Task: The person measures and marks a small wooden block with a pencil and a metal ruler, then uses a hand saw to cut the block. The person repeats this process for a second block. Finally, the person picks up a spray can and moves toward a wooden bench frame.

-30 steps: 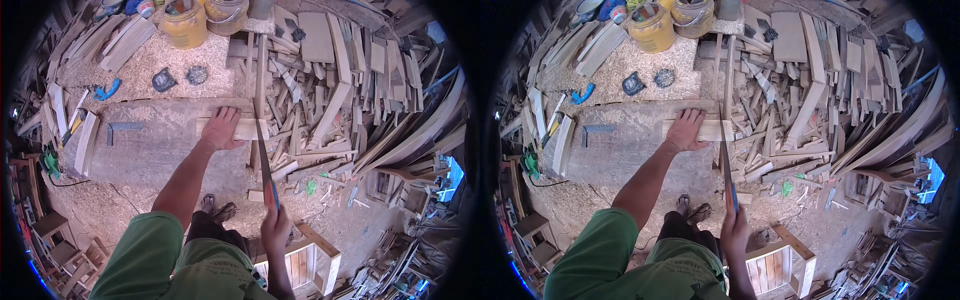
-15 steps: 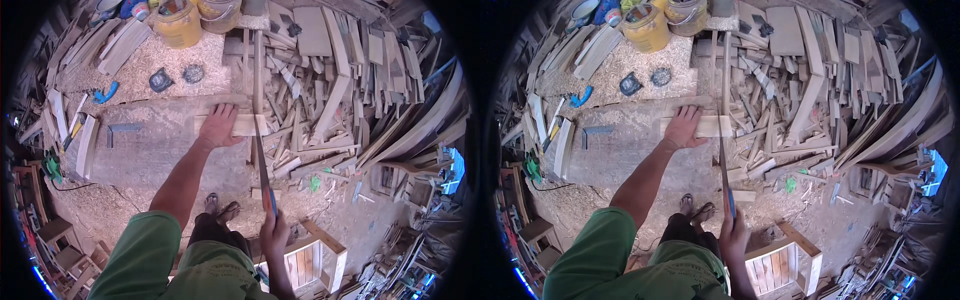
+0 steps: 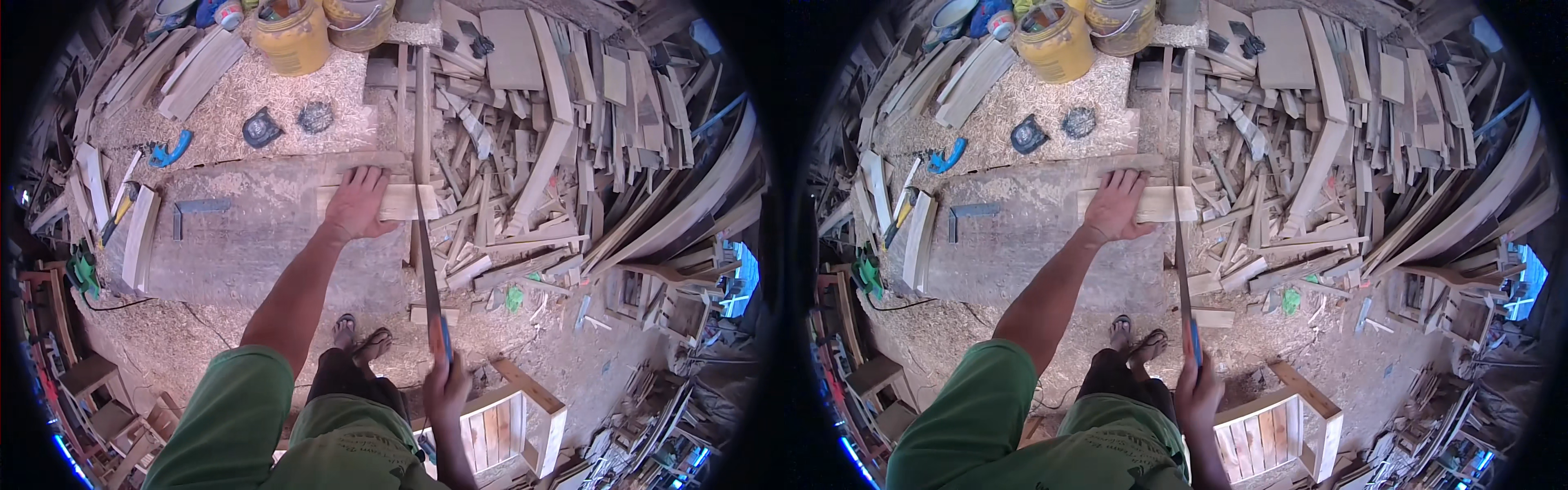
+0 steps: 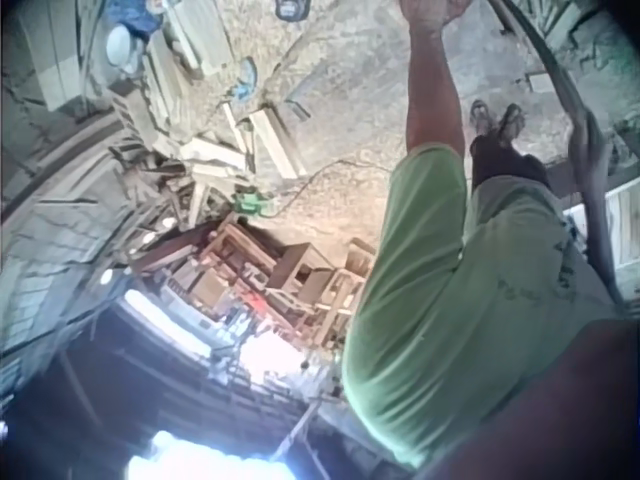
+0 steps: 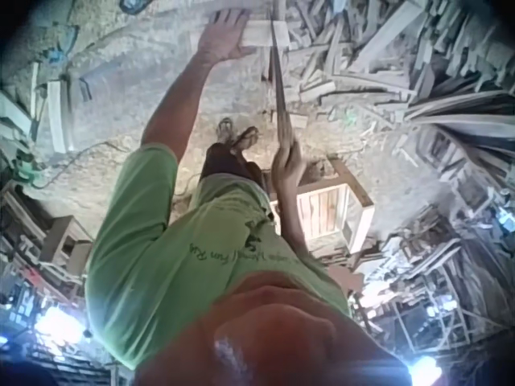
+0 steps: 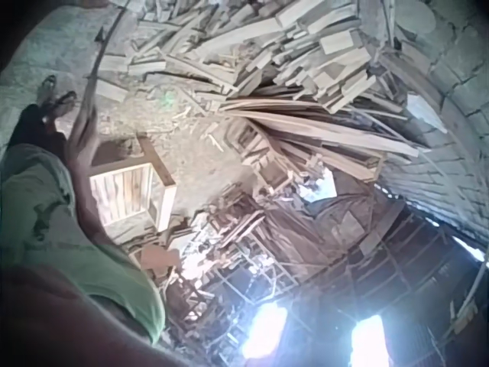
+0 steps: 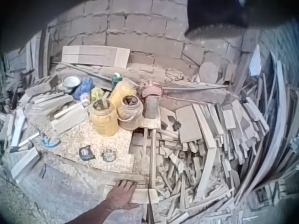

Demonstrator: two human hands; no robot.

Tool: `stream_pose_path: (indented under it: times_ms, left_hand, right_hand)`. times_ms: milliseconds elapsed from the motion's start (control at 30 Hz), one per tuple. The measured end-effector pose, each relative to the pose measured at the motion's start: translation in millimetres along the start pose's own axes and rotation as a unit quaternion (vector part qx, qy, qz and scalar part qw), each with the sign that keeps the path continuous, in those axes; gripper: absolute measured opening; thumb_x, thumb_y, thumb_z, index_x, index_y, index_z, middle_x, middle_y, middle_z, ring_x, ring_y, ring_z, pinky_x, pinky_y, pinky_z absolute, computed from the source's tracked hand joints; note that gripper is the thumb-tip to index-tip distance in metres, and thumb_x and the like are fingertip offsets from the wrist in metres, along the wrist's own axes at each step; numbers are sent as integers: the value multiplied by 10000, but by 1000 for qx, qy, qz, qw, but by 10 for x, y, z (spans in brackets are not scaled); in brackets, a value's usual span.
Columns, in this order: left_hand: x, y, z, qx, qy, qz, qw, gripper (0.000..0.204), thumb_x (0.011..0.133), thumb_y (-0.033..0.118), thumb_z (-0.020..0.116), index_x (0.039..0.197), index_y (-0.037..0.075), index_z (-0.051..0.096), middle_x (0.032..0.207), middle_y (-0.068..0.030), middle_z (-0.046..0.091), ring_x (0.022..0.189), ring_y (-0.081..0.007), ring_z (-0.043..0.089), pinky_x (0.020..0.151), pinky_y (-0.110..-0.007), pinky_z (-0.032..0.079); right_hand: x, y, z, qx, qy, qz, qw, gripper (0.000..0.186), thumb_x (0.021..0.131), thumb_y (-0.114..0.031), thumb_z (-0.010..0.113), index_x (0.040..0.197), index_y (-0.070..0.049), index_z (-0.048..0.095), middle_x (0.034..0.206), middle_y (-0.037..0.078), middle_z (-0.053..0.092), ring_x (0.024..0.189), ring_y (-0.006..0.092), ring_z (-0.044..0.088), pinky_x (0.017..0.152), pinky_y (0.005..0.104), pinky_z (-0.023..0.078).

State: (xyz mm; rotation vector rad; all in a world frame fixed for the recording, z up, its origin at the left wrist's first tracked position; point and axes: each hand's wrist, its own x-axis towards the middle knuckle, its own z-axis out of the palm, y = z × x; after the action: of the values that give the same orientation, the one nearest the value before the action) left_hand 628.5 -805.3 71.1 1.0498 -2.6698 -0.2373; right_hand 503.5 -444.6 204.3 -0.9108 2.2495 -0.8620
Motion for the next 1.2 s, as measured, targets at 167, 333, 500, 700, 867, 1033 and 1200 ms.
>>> stream_pose_path:
  times_ms: [167, 333, 500, 700, 867, 1033, 1200]
  left_hand:
    - [64, 35, -14, 2, -13, -9, 1000, 1126, 763, 663, 888, 1567, -50, 551, 1460, -199, 573, 1411, -381, 515, 1230, -526, 395]
    - [-39, -28, 6, 13, -34, -21, 999, 1133, 787, 689, 869, 1577, -53, 539, 1462, -211, 565, 1395, -395, 511, 1219, -542, 396]
    - [10, -11, 22, 9, -24, -13, 1000, 1139, 779, 672, 880, 1584, -55, 532, 1454, -209, 562, 1397, -400, 510, 1221, -555, 394]
    - [11, 39, -5, 23, -34, -18, 999, 1092, 793, 645, 879, 1573, -43, 543, 1481, -192, 561, 1431, -384, 501, 1249, -522, 381]
    - [-36, -24, -3, 14, -28, -15, 999, 1113, 772, 646, 887, 1569, -49, 542, 1419, -202, 567, 1367, -397, 520, 1225, -551, 396]
    - [62, 76, -9, 2, -15, -7, 1000, 1122, 755, 635, 903, 1562, -56, 544, 1420, -212, 567, 1372, -401, 518, 1221, -546, 401]
    - [-4, 21, 3, 23, -22, -8, 999, 1104, 779, 653, 885, 1562, -49, 549, 1421, -201, 569, 1370, -385, 519, 1210, -536, 405]
  right_hand:
    - [1693, -538, 736, 36, 15, -95, 995, 438, 1197, -360, 561, 1070, 47, 662, 868, 359, 680, 826, 588, 674, 695, 621, 494]
    - [614, -31, 280, 34, -27, -69, 997, 348, 1188, -265, 578, 1262, 50, 704, 814, 293, 692, 732, 482, 717, 633, 540, 509]
    - [66, 63, 64, -1, -33, 36, 999, 390, 1189, -299, 579, 1327, 32, 731, 827, 274, 731, 757, 426, 786, 650, 516, 563]
    - [1490, -473, 730, 49, -16, -70, 996, 444, 1200, -369, 551, 1284, 40, 705, 956, 327, 752, 898, 534, 757, 729, 585, 565]
    - [88, 206, 173, 0, -22, -38, 999, 436, 1177, -341, 582, 1347, 38, 713, 924, 317, 750, 824, 484, 785, 701, 555, 577]
    - [347, 336, 331, 21, -6, -1, 1000, 409, 1168, -314, 608, 1357, 32, 715, 837, 289, 737, 742, 456, 781, 636, 550, 559]
    - [1247, -68, 763, 58, 6, -89, 994, 364, 1187, -320, 583, 1311, -6, 719, 845, 295, 731, 752, 546, 719, 637, 583, 532]
